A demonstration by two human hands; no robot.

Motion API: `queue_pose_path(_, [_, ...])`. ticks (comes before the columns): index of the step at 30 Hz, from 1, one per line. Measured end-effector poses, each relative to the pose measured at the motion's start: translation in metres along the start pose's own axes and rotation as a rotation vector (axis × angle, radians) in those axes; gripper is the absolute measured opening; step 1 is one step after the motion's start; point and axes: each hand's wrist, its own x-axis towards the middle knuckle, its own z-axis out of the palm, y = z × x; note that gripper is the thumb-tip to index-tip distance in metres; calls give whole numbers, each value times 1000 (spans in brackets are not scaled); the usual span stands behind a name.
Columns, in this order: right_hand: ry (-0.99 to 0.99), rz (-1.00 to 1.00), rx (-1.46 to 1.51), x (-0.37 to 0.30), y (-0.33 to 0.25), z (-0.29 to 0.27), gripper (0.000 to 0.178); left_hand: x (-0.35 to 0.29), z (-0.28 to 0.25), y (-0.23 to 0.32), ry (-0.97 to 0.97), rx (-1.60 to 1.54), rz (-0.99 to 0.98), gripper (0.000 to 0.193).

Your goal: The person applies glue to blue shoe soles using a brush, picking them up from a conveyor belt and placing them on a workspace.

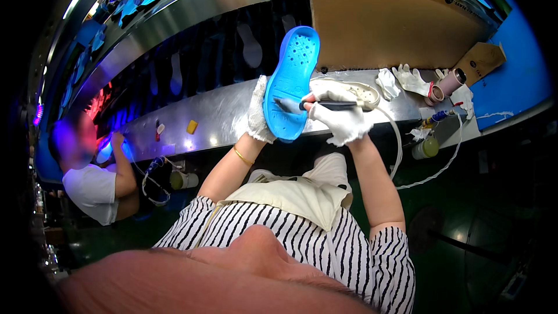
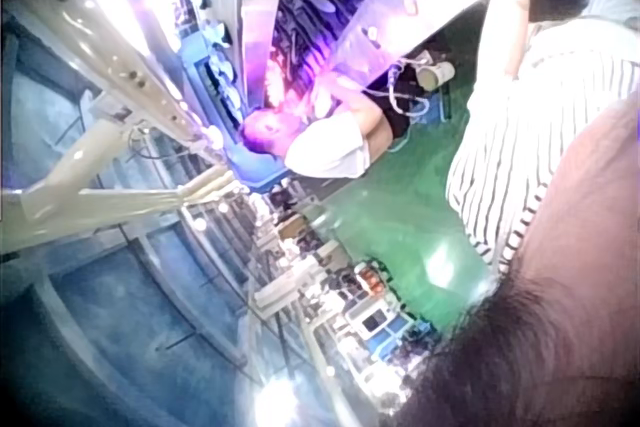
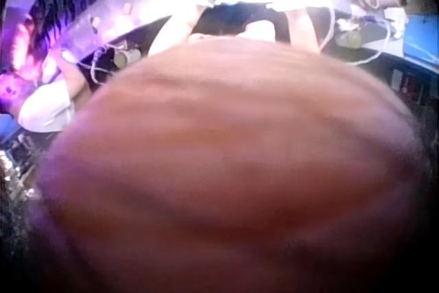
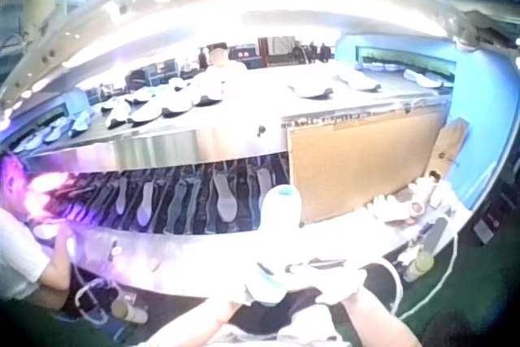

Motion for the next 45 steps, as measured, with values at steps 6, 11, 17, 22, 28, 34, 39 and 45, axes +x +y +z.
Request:
queue_pose_path(6, [246, -104, 110, 40, 10, -47, 11, -21, 22, -9, -116, -1, -131, 76])
queue_pose_path(11, [447, -381, 203, 52, 21, -45, 13, -25, 21, -6, -102, 54, -146, 77])
queue_pose_path(17, [107, -97, 50, 6, 3, -13, 15, -28, 17, 6, -29, 185, -86, 77])
queue_pose_path(22, [20, -595, -517, 14, -27, -18, 20, -25, 25, 12, -2, 208, -69, 73])
queue_pose_path(28, [-361, -529, -511, -13, -44, -2, 26, -24, 11, 27, -66, 237, -23, 72])
queue_pose_path(34, [-85, 157, -64, -7, -28, 10, 10, -24, 18, 18, 78, 43, 26, 64])
queue_pose_path(39, [248, -7, 205, 13, 16, -20, 13, -27, 37, 18, -42, 138, -89, 59])
queue_pose_path(45, [-184, 67, 24, -5, -2, -16, 12, -18, 37, 29, 174, 615, -125, 53])
